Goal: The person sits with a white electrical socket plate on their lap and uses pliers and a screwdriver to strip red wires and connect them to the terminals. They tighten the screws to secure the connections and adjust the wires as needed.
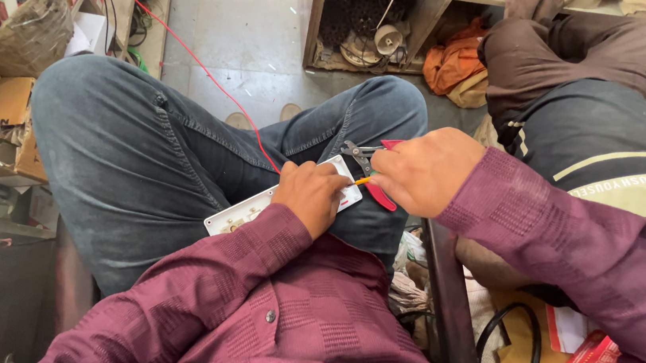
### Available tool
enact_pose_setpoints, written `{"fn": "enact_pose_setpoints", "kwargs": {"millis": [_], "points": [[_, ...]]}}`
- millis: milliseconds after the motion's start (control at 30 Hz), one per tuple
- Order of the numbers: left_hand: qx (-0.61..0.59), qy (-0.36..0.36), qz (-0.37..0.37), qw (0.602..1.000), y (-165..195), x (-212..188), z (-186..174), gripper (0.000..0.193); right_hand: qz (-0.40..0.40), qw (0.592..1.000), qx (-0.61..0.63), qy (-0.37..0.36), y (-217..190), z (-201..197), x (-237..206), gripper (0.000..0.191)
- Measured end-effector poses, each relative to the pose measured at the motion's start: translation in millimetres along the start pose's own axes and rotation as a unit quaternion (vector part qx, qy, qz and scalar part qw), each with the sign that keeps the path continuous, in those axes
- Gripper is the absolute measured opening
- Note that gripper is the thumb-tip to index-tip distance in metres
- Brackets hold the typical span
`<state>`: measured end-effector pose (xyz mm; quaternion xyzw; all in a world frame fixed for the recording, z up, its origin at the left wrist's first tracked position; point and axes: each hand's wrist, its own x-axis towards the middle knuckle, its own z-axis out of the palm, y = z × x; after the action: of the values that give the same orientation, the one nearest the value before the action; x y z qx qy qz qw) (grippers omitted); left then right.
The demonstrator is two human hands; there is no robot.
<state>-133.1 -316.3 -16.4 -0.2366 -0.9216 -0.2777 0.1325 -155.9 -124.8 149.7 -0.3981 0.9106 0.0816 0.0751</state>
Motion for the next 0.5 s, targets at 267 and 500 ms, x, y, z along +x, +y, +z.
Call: {"fn": "enact_pose_setpoints", "kwargs": {"millis": [267, 500], "points": [[0.001, -0.017, -0.009, 1.0, -1.2, -0.4, 0.2, 0.021, -0.105, 0.978, 0.12, 0.131, 10.9, 13.9, 5.6, 0.021], [0.01, -0.036, -0.013, 0.999, -1.0, 1.2, -1.5, 0.024, 0.105, 0.99, 0.084, 0.045, -5.0, 14.2, 19.3, 0.026]]}}
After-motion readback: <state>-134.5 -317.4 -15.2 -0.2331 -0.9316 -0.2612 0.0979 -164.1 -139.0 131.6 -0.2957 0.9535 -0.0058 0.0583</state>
